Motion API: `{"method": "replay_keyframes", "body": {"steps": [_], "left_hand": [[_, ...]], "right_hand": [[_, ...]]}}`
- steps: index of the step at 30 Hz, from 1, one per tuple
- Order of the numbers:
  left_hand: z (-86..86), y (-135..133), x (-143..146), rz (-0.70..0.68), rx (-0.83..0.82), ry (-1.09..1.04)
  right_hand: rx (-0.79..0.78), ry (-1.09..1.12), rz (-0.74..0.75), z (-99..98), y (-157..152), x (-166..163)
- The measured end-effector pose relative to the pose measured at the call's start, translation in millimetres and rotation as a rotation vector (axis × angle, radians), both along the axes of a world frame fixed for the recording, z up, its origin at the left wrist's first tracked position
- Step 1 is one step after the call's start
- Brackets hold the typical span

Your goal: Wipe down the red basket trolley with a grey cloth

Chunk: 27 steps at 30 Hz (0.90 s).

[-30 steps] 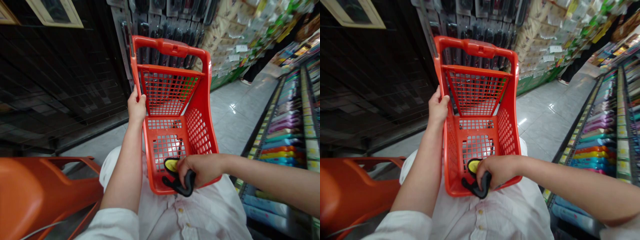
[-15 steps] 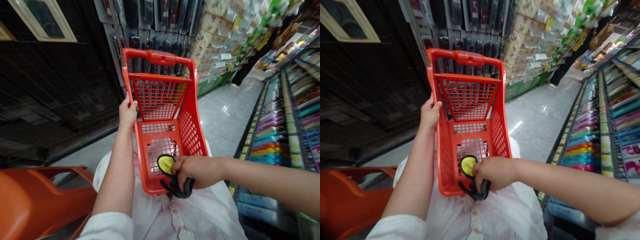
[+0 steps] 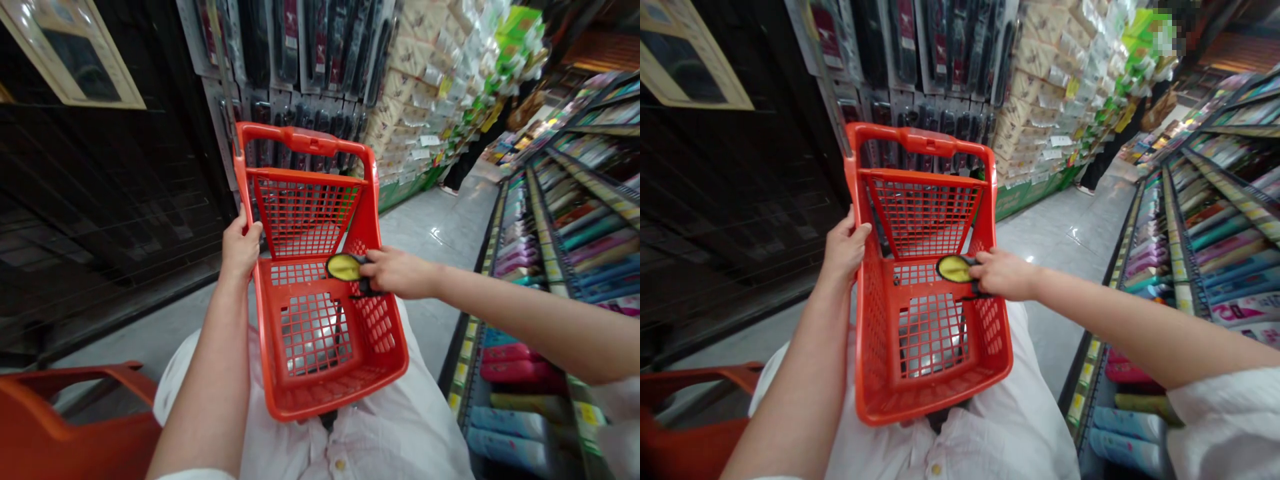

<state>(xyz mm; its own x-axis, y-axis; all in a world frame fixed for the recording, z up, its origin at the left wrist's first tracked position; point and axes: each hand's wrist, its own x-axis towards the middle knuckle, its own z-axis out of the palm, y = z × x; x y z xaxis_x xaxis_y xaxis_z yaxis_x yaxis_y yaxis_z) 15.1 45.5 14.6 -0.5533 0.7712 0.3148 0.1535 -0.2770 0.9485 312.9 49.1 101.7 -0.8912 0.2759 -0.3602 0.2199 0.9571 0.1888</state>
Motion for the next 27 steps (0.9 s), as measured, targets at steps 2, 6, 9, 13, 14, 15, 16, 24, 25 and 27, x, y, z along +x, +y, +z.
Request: {"method": "replay_keyframes", "body": {"steps": [2, 6, 9, 13, 14, 15, 16, 24, 25, 27], "left_hand": [[-1.3, 1.4, -2.6, -0.002, 0.004, 0.034], [-2.3, 2.1, -4.4, -0.01, 0.003, 0.03], [-1.1, 0.3, -2.9, 0.004, -0.019, 0.017], [0.6, -2.2, -2.1, 0.01, -0.069, 0.003], [0.9, -2.6, -2.5, 0.009, -0.075, -0.003], [1.3, -2.8, -3.1, 0.01, -0.079, -0.006], [1.7, -2.9, -3.7, 0.013, -0.083, -0.006], [5.6, -5.0, -5.4, 0.038, -0.112, -0.002], [5.4, -5.1, -5.4, 0.039, -0.117, -0.001], [4.3, -5.0, -5.6, 0.05, -0.131, 0.012]], "right_hand": [[0.106, 0.061, -0.142, 1.9, 15.7, -2.0], [0.122, 0.158, -0.287, -5.1, -6.8, 4.6], [0.069, 0.198, -0.325, -13.6, -25.9, 11.9], [0.14, 0.386, -0.481, -20.1, 11.6, 18.1], [0.175, 0.443, -0.502, -21.0, 29.9, 19.1], [0.208, 0.494, -0.503, -21.6, 49.6, 19.8], [0.235, 0.538, -0.491, -21.9, 69.6, 20.2], [0.346, 0.724, -0.627, 11.5, 201.8, -7.0], [0.348, 0.729, -0.653, 17.5, 212.9, -13.4], [0.341, 0.734, -0.676, 25.3, 228.8, -24.4]]}}
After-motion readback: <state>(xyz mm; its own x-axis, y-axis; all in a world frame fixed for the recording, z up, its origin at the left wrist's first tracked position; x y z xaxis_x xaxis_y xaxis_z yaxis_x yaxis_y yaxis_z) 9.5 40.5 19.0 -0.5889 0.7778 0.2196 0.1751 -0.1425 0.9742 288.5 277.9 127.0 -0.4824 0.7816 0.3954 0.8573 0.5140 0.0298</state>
